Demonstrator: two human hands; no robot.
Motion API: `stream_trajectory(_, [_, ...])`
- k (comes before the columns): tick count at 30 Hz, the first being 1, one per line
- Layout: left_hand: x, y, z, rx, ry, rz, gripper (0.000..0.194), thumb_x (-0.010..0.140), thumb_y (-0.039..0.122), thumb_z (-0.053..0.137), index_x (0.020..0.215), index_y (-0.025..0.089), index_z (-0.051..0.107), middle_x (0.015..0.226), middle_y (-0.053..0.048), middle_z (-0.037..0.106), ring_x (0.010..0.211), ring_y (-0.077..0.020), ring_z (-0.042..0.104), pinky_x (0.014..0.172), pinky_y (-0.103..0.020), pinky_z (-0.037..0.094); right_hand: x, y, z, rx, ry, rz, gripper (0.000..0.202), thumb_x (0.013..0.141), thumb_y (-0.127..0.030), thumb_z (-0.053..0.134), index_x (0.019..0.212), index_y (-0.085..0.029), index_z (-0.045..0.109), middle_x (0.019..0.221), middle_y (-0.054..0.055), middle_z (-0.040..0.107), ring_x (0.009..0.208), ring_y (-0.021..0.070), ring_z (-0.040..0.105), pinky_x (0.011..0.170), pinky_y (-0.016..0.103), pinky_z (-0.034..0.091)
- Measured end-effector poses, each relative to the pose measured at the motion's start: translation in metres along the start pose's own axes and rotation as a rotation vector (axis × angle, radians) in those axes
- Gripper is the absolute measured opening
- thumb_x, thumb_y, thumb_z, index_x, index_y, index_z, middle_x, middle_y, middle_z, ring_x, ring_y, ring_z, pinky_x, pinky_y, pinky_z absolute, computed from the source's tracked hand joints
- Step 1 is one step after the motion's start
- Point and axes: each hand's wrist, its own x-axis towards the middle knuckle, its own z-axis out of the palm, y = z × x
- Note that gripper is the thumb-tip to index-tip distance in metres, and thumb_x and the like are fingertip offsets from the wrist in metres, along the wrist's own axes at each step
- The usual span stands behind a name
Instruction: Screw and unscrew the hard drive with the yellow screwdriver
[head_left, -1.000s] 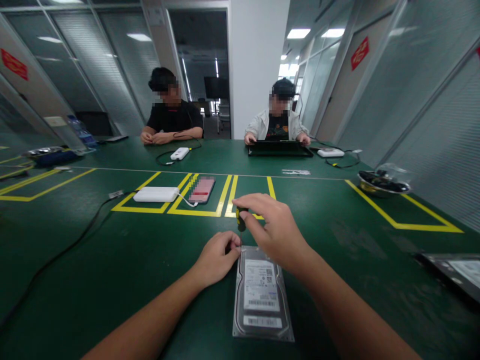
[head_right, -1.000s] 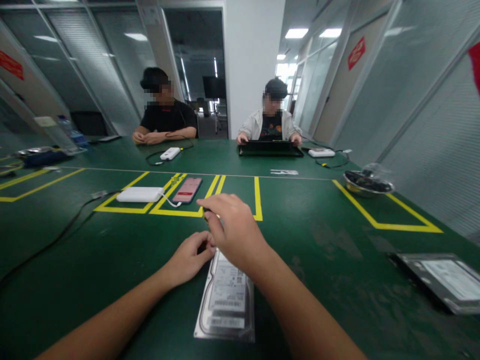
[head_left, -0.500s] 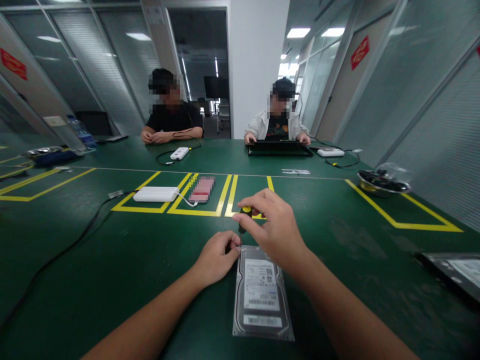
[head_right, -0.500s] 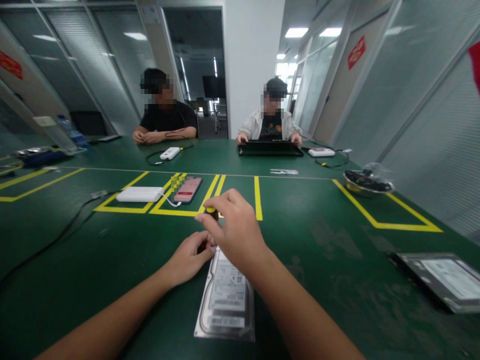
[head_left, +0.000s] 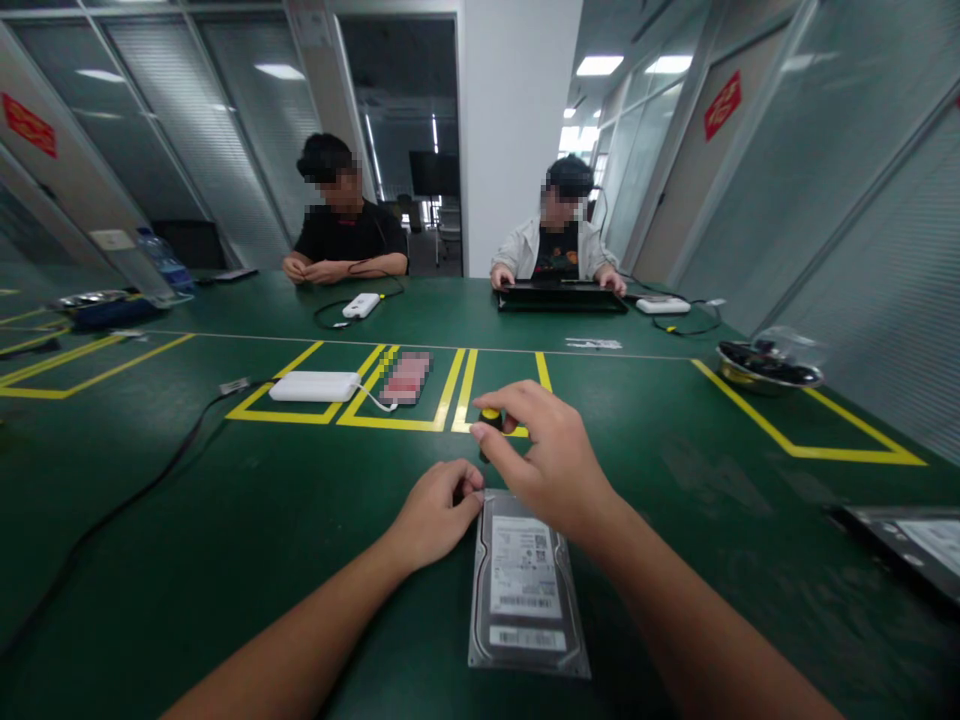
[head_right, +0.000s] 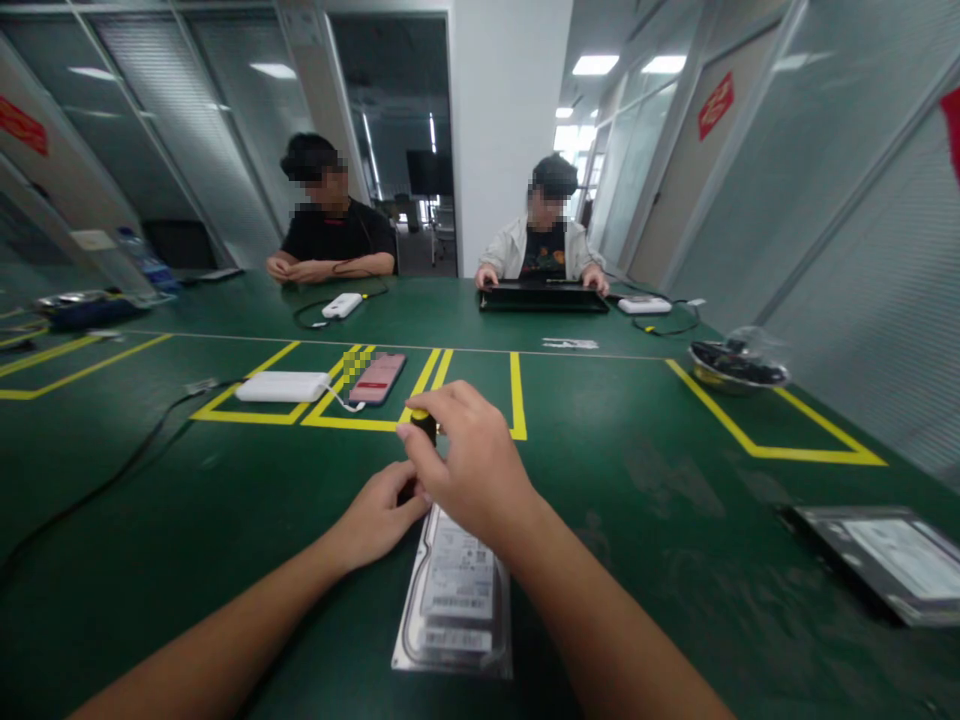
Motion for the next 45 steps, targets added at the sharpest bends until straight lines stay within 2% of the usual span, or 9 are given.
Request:
stream_trajectory(7, [-0.001,0.001,-0.001,0.001,0.007,-0.02,0.003,0.08,0.019,0.057,0.083,0.019,0.056,0.078,0.001,0.058,0.078,-0.0182,0.053,0.071,-0.029,0.037,0.002,0.002,-0.001,-0.023,-0.004,0.016,0.017,0.086,-0.024,0.068,0.099,-0.014,0.07,0.09,0.005,0.064,0.081,0.0145,0.059,0.075,0.028,0.046])
stream_trajectory(13, [-0.001,0.001,-0.001,0.019,0.009,-0.014,0.002,0.081,0.021,0.056,0.081,0.018,0.057,0.076,0.001,0.059,0.076,-0.018,0.053,0.07,-0.029,0.037,0.001,0.0,-0.003,-0.01,-0.072,-0.008,0.026,0.088,-0.013,0.056,0.111,-0.016,0.067,0.105,0.006,0.069,0.096,0.0171,0.063,0.086,0.033,0.048])
stream_trajectory(19, [-0.001,0.003,-0.003,0.013,-0.003,-0.03,0.003,0.081,0.02,0.056,0.083,0.018,0.057,0.077,0.001,0.059,0.078,-0.0185,0.054,0.07,-0.029,0.037,0.004,0.002,-0.003,-0.013,-0.028,0.008,0.018,0.088,-0.023,0.063,0.103,-0.018,0.071,0.095,0.007,0.064,0.088,0.0167,0.061,0.082,0.032,0.05])
stream_trajectory(24, [-0.001,0.003,-0.002,0.018,-0.006,-0.03,0.003,0.081,0.019,0.056,0.083,0.018,0.058,0.076,0.001,0.06,0.077,-0.0182,0.054,0.07,-0.029,0.037,0.007,0.002,-0.007,-0.009,-0.112,-0.036,0.029,0.086,-0.012,0.054,0.111,-0.018,0.068,0.109,0.006,0.07,0.103,0.02,0.063,0.092,0.039,0.049])
stream_trajectory(29, [-0.001,0.004,-0.002,0.013,-0.002,-0.026,0.003,0.082,0.02,0.055,0.08,0.018,0.057,0.075,0.001,0.059,0.076,-0.0177,0.054,0.07,-0.028,0.038,0.009,0.004,-0.012,0.074,-0.163,-0.098,0.035,0.087,-0.008,0.048,0.115,-0.016,0.068,0.121,0.007,0.067,0.115,0.0173,0.061,0.1,0.036,0.048])
stream_trajectory(34, [0.0,0.004,-0.002,0.015,0.0,-0.022,0.004,0.082,0.02,0.056,0.079,0.018,0.057,0.075,0.001,0.059,0.076,-0.0178,0.054,0.07,-0.028,0.038,0.011,0.005,-0.016,0.081,-0.216,-0.118,0.033,0.089,-0.007,0.049,0.114,-0.019,0.067,0.116,0.004,0.069,0.109,0.0149,0.062,0.095,0.032,0.049])
stream_trajectory(38, [0.0,0.003,-0.002,0.013,-0.003,-0.026,0.003,0.082,0.02,0.056,0.081,0.018,0.058,0.075,0.001,0.059,0.076,-0.0181,0.054,0.069,-0.028,0.038,0.011,0.004,-0.017,0.02,-0.185,-0.085,0.012,0.087,-0.018,0.064,0.098,-0.017,0.068,0.096,0.004,0.068,0.09,0.0156,0.062,0.081,0.029,0.049])
stream_trajectory(40, [0.0,0.003,-0.001,0.008,-0.006,-0.026,0.003,0.081,0.02,0.056,0.081,0.018,0.058,0.075,0.001,0.06,0.077,-0.0181,0.054,0.069,-0.028,0.038,0.01,0.004,-0.016,-0.015,-0.171,-0.061,0.013,0.085,-0.024,0.068,0.095,-0.016,0.068,0.091,0.005,0.065,0.085,0.0157,0.06,0.076,0.029,0.048])
stream_trajectory(45, [0.0,0.003,-0.002,0.014,-0.005,-0.03,0.003,0.081,0.021,0.056,0.08,0.018,0.058,0.075,0.0,0.06,0.076,-0.0183,0.054,0.069,-0.028,0.037,0.009,0.002,-0.018,0.009,-0.16,-0.103,0.016,0.09,-0.016,0.056,0.102,-0.017,0.066,0.1,0.005,0.067,0.093,0.0156,0.061,0.082,0.029,0.047])
